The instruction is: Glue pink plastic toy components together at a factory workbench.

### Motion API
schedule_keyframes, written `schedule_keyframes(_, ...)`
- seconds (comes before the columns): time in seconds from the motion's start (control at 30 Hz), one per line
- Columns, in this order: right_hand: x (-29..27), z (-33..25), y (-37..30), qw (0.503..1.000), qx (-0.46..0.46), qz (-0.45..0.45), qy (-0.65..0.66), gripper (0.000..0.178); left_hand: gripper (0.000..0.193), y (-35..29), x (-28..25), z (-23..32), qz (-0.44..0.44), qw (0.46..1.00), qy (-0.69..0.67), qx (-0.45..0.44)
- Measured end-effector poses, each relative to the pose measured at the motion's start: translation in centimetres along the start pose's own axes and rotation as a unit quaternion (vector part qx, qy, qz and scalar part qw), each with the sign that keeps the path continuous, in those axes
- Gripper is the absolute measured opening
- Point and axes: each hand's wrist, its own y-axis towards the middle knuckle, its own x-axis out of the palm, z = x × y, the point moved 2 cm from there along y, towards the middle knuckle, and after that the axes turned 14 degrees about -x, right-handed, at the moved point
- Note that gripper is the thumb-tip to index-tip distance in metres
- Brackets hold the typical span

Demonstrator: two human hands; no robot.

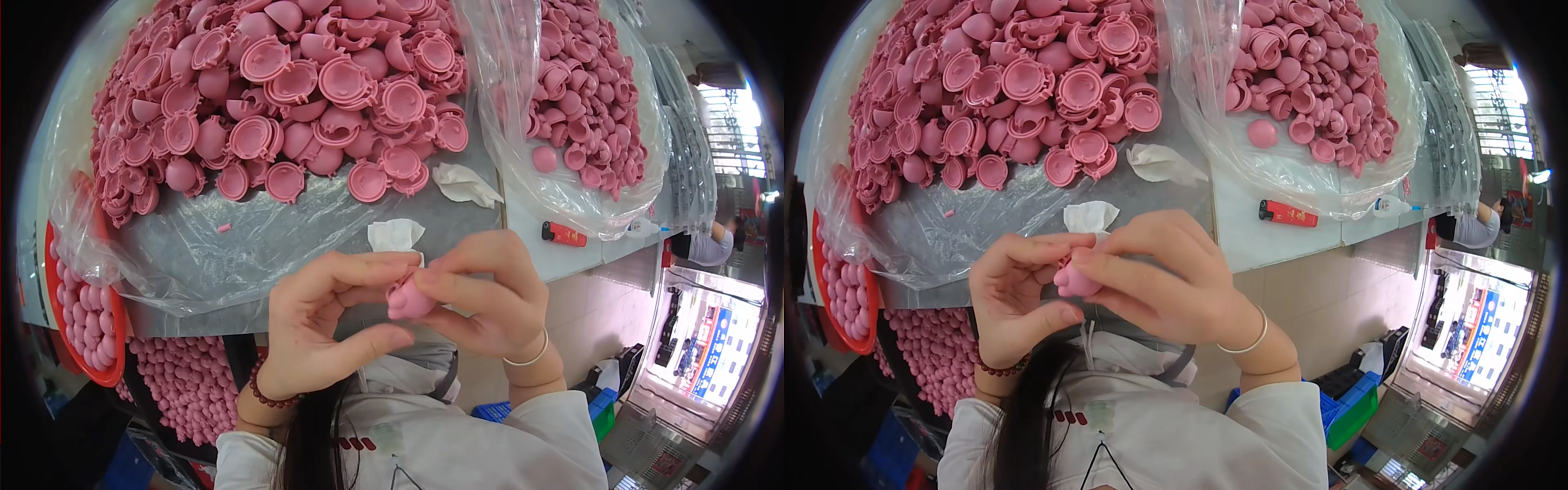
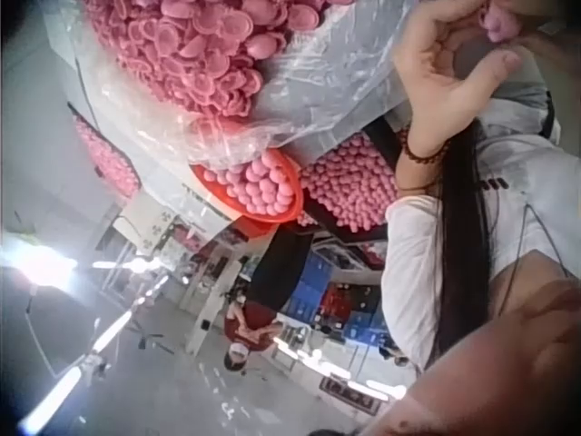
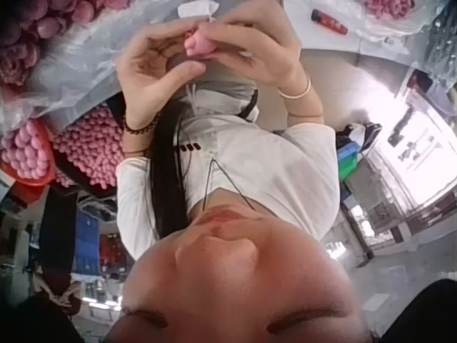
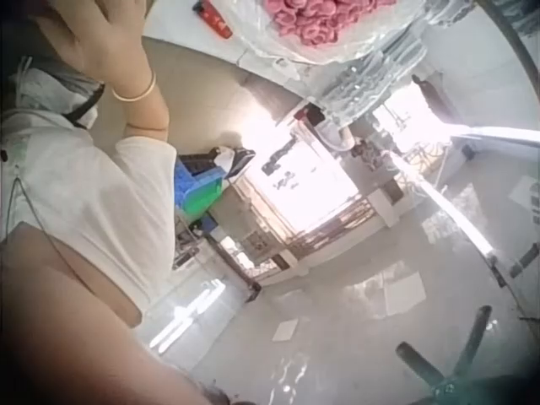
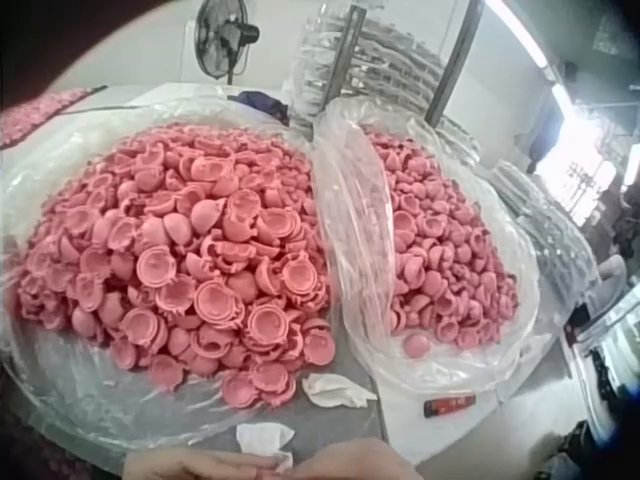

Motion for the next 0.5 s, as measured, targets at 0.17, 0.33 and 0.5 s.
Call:
schedule_keyframes(0.17, 0.9, -1.7, -0.7, 0.982, -0.087, -0.034, -0.166, 0.034, 0.043, 0.1, 0.1, 0.0, 0.025, 0.996, 0.077, 0.045)
schedule_keyframes(0.33, -0.7, -1.3, -2.2, 0.987, -0.059, 0.017, -0.15, 0.028, 0.048, -0.1, 0.0, -0.3, 0.063, 0.993, 0.099, 0.028)
schedule_keyframes(0.5, -3.8, -0.6, -4.8, 0.949, 0.03, 0.111, -0.294, 0.025, 0.043, -0.3, -0.2, -0.4, 0.051, 0.993, 0.098, 0.035)
